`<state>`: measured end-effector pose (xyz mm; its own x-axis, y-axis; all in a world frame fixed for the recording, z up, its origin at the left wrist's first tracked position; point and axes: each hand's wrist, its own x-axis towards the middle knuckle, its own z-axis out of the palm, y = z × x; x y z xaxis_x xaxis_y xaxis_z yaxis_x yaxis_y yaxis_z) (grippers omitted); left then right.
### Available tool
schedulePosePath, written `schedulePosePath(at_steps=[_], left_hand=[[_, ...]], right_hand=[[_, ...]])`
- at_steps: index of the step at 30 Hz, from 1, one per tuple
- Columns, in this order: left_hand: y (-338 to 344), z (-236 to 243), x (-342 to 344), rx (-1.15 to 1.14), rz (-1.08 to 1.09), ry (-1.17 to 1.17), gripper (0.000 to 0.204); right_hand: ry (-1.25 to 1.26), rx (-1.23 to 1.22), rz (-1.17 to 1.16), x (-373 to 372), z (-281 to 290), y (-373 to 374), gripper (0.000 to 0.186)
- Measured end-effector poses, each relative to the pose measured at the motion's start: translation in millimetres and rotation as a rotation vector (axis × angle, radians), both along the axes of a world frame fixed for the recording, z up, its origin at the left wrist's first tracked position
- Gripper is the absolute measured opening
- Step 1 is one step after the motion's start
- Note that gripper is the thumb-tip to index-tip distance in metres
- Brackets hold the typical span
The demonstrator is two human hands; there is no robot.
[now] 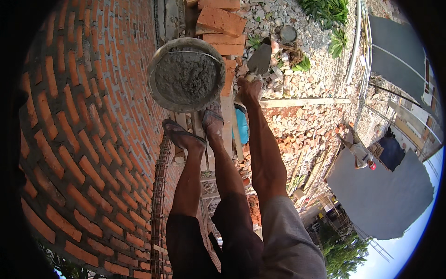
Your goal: The person applies mortar to a brick wall using a trowel, places bricks, and smooths the mortar between them. The person works on a partially built brick wall, using a trowel to apply mortar and place bricks in sequence.
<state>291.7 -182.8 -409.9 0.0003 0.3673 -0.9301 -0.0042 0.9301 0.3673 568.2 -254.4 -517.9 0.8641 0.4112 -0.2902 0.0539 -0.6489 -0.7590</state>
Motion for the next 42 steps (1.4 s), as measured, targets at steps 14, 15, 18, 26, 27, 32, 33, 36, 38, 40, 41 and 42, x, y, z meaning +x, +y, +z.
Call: schedulePosePath(at_steps=[14, 15, 18, 26, 27, 32, 33, 36, 38, 40, 41, 42], left_hand=[[-4, -96, 1, 0.260, 0.307, -0.023, 0.071], [1, -97, -1, 0.313, 0.301, -0.036, 0.067], [4, -75, 12, 0.338, 0.274, 0.144, 0.059], [-2, 152, -75, 0.163, -0.250, 0.208, 0.041], [-4, 196, -107, 0.128, -0.381, 0.216, 0.039], [40, 390, -227, 0.173, -0.999, 0.308, 0.030], [60, 418, -233, 0.235, -1.095, 0.319, 0.029], [123, 479, -206, 0.439, -1.238, 0.250, 0.028], [152, 515, -162, 0.460, -1.172, -0.003, 0.022], [168, 541, -108, 0.357, -1.016, -0.341, 0.034], [167, 548, -82, 0.344, -0.972, -0.383, 0.035], [162, 551, -57, 0.327, -0.925, -0.419, 0.035]], right_hand=[[-0.774, -0.260, 0.876, 139, 30, 158, 0.041], [-0.709, -0.413, 0.883, 135, 33, 160, 0.039], [-0.453, -0.561, 0.834, 117, 57, 151, 0.029], [0.312, -0.684, 0.183, 32, 210, 8, 0.043], [0.354, -0.751, 0.176, 16, 239, -19, 0.043], [0.621, -0.823, 0.001, -66, 378, -132, 0.041], [0.649, -0.822, -0.037, -81, 402, -151, 0.041], [0.713, -0.807, -0.160, -122, 457, -193, 0.042], [0.729, -0.782, -0.229, -143, 483, -210, 0.042], [0.731, -0.754, -0.277, -155, 502, -218, 0.042], [0.721, -0.733, -0.296, -158, 508, -218, 0.042], [0.710, -0.722, -0.301, -160, 513, -218, 0.042]])
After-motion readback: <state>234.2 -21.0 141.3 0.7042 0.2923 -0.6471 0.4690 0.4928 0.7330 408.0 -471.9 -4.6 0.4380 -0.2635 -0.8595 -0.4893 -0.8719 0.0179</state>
